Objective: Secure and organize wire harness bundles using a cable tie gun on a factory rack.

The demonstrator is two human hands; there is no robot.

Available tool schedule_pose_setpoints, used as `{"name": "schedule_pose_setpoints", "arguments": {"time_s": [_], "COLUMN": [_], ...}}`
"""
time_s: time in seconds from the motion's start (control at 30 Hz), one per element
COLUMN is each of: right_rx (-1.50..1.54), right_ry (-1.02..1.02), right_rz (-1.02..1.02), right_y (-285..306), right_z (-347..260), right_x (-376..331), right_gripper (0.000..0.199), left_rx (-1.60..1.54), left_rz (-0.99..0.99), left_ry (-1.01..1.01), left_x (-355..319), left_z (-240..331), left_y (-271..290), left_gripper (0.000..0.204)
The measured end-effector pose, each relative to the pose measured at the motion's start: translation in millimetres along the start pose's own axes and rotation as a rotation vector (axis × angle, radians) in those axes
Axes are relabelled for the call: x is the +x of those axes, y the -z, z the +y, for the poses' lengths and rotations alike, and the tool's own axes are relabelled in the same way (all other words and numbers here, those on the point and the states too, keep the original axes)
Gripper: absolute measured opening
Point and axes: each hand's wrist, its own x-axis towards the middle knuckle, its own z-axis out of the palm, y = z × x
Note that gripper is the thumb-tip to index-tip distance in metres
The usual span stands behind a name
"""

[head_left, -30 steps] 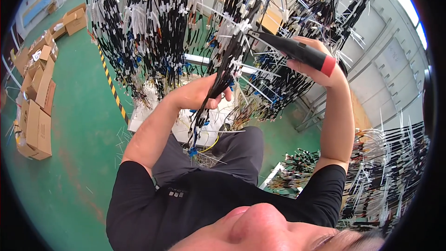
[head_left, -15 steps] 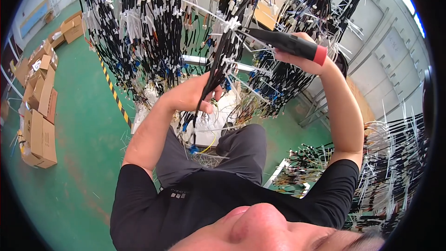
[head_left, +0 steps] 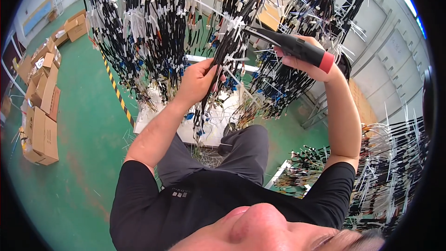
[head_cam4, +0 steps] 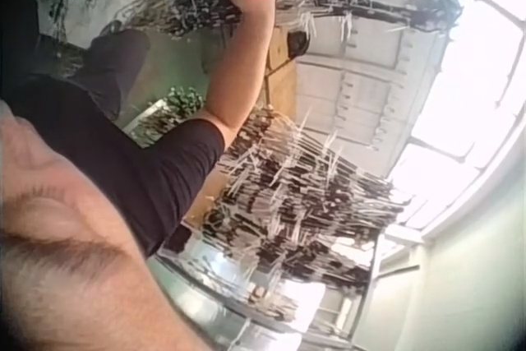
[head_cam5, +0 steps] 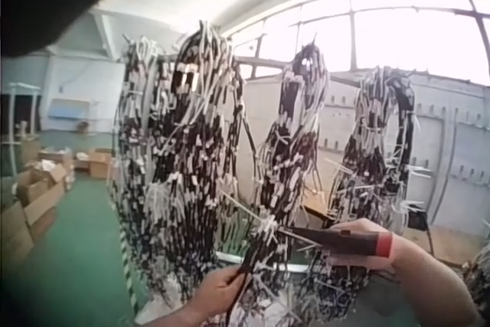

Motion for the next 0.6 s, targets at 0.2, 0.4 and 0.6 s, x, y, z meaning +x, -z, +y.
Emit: {"name": "schedule_pose_setpoints", "arguments": {"time_s": [0.2, 0.4, 0.6], "right_rx": [0.011, 0.035, -0.109], "right_ry": [-0.015, -0.068, -0.085], "right_rz": [0.007, -0.020, -0.079], "right_y": [3, 1, 6], "right_z": [4, 4, 13], "right_x": [5, 8, 15], "right_gripper": [0.034, 0.032, 0.037], "left_rx": [0.147, -0.186, -0.416], "left_rz": [-0.027, 0.008, -0.179], "left_ry": [-0.054, 0.021, 0.176], "left_x": [0, 11, 47], "left_z": [-1, 1, 4], "left_y": [4, -8, 1], "left_gripper": [0.025, 0.023, 0.024]}}
